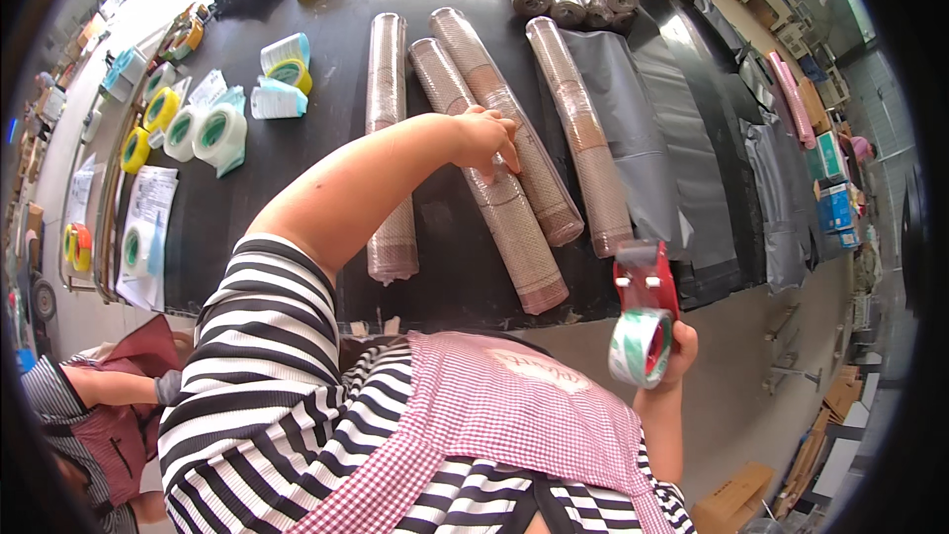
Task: The person places foam rolls into plastic bags, tapes the ends of the rolls, and applies adhesive labels to the packaged items on a large work table.
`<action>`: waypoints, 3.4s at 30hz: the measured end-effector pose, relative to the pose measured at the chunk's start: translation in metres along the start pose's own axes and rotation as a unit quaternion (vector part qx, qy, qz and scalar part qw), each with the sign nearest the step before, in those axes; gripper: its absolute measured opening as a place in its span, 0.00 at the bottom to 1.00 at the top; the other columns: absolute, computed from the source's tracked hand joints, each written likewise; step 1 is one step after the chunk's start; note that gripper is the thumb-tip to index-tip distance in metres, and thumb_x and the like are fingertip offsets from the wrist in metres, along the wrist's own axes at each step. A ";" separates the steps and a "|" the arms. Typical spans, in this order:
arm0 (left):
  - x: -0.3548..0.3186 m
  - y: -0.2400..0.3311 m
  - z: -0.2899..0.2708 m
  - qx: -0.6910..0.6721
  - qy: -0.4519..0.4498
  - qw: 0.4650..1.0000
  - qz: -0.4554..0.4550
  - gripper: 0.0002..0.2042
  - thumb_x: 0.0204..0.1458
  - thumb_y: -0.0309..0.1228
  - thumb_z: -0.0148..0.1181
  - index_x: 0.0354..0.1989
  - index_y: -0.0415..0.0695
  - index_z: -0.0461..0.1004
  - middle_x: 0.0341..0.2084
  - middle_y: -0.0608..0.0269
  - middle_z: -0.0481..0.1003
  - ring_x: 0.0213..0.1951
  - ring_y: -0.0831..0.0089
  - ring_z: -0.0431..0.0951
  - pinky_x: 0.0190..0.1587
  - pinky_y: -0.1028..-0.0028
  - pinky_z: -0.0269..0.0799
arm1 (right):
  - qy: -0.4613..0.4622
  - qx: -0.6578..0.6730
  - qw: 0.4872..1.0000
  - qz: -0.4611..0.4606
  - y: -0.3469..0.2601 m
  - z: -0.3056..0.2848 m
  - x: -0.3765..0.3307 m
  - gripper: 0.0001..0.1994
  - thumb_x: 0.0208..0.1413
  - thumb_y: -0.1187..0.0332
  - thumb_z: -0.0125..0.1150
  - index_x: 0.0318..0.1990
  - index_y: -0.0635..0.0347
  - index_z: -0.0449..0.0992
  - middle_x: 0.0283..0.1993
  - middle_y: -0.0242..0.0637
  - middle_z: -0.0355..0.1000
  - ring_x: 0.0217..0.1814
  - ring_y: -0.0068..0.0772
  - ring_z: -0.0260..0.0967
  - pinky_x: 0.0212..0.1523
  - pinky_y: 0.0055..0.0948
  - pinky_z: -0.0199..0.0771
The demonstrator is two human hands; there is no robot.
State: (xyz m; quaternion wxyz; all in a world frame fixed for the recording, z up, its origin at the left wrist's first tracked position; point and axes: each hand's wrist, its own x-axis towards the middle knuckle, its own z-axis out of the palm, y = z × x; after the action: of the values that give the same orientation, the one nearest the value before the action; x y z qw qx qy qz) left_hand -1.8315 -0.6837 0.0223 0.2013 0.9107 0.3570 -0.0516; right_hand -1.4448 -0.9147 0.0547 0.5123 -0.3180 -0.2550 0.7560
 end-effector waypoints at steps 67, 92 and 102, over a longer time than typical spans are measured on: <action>0.012 0.164 0.125 -0.107 0.463 0.880 0.002 0.15 0.48 0.44 0.67 0.43 0.51 0.82 0.53 0.59 0.72 0.58 0.61 0.68 0.66 0.57 0.53 | -0.012 -0.873 0.475 -0.107 0.052 0.079 -0.084 0.29 0.47 0.60 0.70 0.60 0.54 0.75 0.58 0.48 0.67 0.54 0.50 0.71 0.48 0.41 0.79; 0.009 0.230 0.153 -0.099 0.356 0.929 0.023 0.38 0.46 0.61 0.62 0.58 0.43 0.74 0.59 0.55 0.70 0.67 0.57 0.62 0.71 0.37 0.33 | 0.032 -0.471 0.853 0.222 -0.022 -0.061 -0.096 0.19 0.51 0.69 0.66 0.51 0.69 0.80 0.38 0.34 0.79 0.29 0.21 0.73 0.31 0.22 0.73; 0.018 0.239 0.162 0.047 0.319 0.947 -0.001 0.20 0.46 0.37 0.62 0.49 0.46 0.75 0.50 0.60 0.70 0.65 0.58 0.62 0.71 0.39 0.38 | 0.168 -0.255 0.939 0.157 -0.012 -0.092 -0.106 0.22 0.49 0.70 0.65 0.52 0.73 0.77 0.30 0.36 0.77 0.18 0.18 0.67 0.20 0.17 0.70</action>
State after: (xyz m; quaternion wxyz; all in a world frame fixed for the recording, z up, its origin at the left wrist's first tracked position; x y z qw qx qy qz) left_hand -1.6495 -0.8964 -0.0507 0.0335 0.8874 0.4010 0.2247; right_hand -1.3401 -1.0043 0.0245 0.3238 -0.5962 -0.2963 0.6723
